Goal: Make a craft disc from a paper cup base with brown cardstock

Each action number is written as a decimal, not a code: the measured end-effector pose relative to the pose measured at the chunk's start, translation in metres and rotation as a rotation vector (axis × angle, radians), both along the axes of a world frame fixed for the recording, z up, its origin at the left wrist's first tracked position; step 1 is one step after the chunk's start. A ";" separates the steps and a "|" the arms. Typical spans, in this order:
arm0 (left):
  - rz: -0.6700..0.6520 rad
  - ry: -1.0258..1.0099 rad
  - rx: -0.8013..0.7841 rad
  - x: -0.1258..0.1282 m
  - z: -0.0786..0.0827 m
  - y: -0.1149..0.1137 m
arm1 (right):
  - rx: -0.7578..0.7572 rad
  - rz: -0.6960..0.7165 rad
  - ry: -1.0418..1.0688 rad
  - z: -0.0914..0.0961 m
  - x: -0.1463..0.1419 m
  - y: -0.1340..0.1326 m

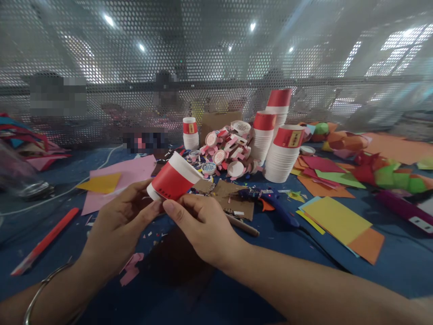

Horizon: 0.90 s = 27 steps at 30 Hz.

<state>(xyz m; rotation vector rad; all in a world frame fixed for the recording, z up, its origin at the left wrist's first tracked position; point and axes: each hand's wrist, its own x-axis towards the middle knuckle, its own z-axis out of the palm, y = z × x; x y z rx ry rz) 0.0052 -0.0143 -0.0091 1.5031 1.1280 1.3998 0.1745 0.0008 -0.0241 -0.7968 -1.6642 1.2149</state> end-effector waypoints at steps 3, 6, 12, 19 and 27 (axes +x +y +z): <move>0.023 0.040 0.021 0.002 0.002 0.000 | -0.004 0.004 0.011 0.000 0.000 0.000; 0.032 0.051 0.026 0.002 0.001 -0.001 | -0.006 0.011 0.022 0.001 0.000 0.000; 0.030 0.030 0.025 0.001 -0.001 0.001 | -0.012 -0.001 0.005 0.000 0.001 -0.001; -0.004 0.018 0.031 -0.002 -0.003 0.001 | 0.020 0.002 -0.012 0.000 0.000 -0.001; -0.066 -0.249 -0.081 0.004 -0.005 0.004 | -0.004 0.032 0.022 0.004 0.000 -0.001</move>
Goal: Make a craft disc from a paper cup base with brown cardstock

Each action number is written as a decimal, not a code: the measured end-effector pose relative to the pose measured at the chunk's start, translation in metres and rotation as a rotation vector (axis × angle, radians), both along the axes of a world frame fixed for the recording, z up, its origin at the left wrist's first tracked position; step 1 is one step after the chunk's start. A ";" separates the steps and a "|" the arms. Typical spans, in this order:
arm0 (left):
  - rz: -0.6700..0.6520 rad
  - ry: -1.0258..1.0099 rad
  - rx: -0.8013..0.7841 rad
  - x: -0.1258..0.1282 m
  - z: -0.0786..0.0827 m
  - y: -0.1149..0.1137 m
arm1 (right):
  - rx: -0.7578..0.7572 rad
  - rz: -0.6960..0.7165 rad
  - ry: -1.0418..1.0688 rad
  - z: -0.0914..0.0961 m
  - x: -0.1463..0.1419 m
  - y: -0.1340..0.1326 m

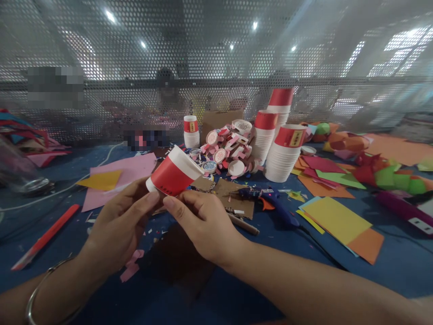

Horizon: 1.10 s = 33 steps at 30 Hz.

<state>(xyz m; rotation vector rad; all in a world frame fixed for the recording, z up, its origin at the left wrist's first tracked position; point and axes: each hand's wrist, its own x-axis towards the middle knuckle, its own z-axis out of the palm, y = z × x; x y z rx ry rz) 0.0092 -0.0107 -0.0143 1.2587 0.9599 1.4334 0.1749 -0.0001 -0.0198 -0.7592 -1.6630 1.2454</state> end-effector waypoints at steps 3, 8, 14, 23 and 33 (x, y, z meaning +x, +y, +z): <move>-0.007 0.017 0.016 -0.001 0.001 0.000 | 0.005 0.020 0.019 0.000 -0.001 0.001; -0.028 0.062 0.048 -0.004 0.001 -0.002 | -0.016 0.016 0.048 -0.002 -0.001 0.000; 0.028 0.174 0.090 -0.004 0.002 -0.005 | 0.018 0.017 0.032 -0.002 0.001 -0.001; -0.007 0.194 0.084 -0.005 0.002 -0.003 | 0.069 -0.004 -0.008 -0.001 0.002 -0.002; -0.003 0.202 0.054 -0.006 0.002 -0.005 | 0.081 0.001 0.014 0.000 0.002 -0.001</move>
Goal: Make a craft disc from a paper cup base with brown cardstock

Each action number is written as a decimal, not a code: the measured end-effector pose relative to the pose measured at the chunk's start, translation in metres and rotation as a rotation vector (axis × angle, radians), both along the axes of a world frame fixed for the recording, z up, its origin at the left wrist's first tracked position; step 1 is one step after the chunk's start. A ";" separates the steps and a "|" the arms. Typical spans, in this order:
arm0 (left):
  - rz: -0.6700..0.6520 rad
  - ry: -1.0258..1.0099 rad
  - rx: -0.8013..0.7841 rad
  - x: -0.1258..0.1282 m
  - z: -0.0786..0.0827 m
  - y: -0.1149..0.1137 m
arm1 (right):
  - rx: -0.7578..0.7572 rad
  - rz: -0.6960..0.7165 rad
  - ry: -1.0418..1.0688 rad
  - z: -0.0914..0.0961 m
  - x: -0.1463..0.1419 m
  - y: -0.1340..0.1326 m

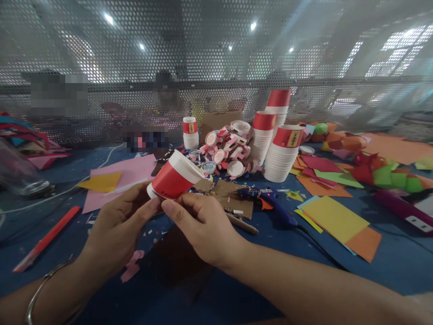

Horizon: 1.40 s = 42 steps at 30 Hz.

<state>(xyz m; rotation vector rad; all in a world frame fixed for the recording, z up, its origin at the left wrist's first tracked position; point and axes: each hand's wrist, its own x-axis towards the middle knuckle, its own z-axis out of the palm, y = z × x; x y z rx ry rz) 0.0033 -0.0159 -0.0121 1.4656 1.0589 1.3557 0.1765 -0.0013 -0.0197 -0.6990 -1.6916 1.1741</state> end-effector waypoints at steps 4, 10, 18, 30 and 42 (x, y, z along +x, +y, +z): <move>0.027 0.026 0.022 0.000 0.000 0.000 | 0.000 -0.001 -0.009 -0.004 0.000 0.000; 0.011 0.025 0.036 0.000 0.001 0.001 | 0.020 -0.013 -0.040 -0.004 0.001 0.000; -0.028 -0.004 -0.005 -0.003 -0.002 0.002 | 0.053 -0.016 -0.040 -0.003 0.000 0.002; 0.038 0.038 0.059 -0.003 0.002 0.005 | 0.018 -0.028 -0.078 -0.001 0.001 0.003; 0.104 0.081 0.066 -0.002 0.001 0.000 | -0.088 -0.005 -0.022 -0.004 -0.002 0.000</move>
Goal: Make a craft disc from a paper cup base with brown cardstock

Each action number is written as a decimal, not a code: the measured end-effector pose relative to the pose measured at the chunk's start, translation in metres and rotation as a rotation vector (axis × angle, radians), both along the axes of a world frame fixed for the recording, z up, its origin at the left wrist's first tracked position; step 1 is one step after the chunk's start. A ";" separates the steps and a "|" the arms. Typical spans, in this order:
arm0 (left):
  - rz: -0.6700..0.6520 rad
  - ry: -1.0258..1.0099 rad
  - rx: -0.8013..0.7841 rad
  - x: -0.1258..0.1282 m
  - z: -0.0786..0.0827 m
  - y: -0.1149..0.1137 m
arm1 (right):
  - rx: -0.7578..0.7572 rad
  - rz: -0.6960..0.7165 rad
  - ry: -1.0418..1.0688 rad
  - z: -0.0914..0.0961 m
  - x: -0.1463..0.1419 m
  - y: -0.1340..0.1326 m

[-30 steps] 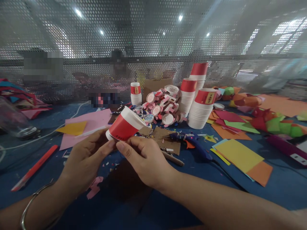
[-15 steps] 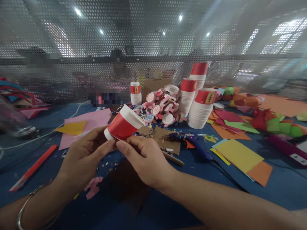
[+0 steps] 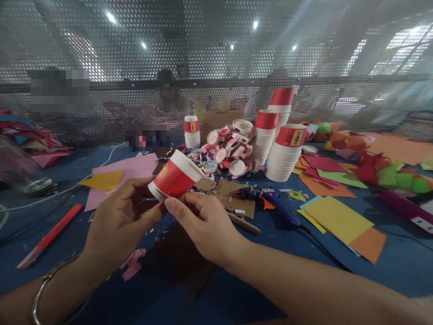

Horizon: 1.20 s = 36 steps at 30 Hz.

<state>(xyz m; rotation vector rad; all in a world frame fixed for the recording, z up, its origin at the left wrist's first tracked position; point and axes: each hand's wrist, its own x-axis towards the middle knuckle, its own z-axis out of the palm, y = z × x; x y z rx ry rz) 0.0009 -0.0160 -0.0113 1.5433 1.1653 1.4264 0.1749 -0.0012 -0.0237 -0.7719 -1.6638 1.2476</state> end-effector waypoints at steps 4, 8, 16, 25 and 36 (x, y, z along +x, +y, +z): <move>-0.006 -0.039 -0.027 0.002 0.001 0.000 | 0.074 -0.008 -0.022 0.002 0.001 0.001; -0.077 -0.176 -0.093 0.004 -0.001 0.003 | 0.070 -0.007 0.002 0.002 0.002 0.003; -0.145 -0.326 -0.195 0.006 0.000 0.007 | 0.000 -0.023 -0.033 0.000 -0.001 0.004; -0.089 -0.319 -0.118 0.000 -0.005 0.012 | 0.018 0.005 0.013 -0.002 0.001 0.004; -0.018 -0.109 -0.086 0.003 -0.002 0.005 | 0.101 -0.012 -0.022 -0.002 0.001 0.004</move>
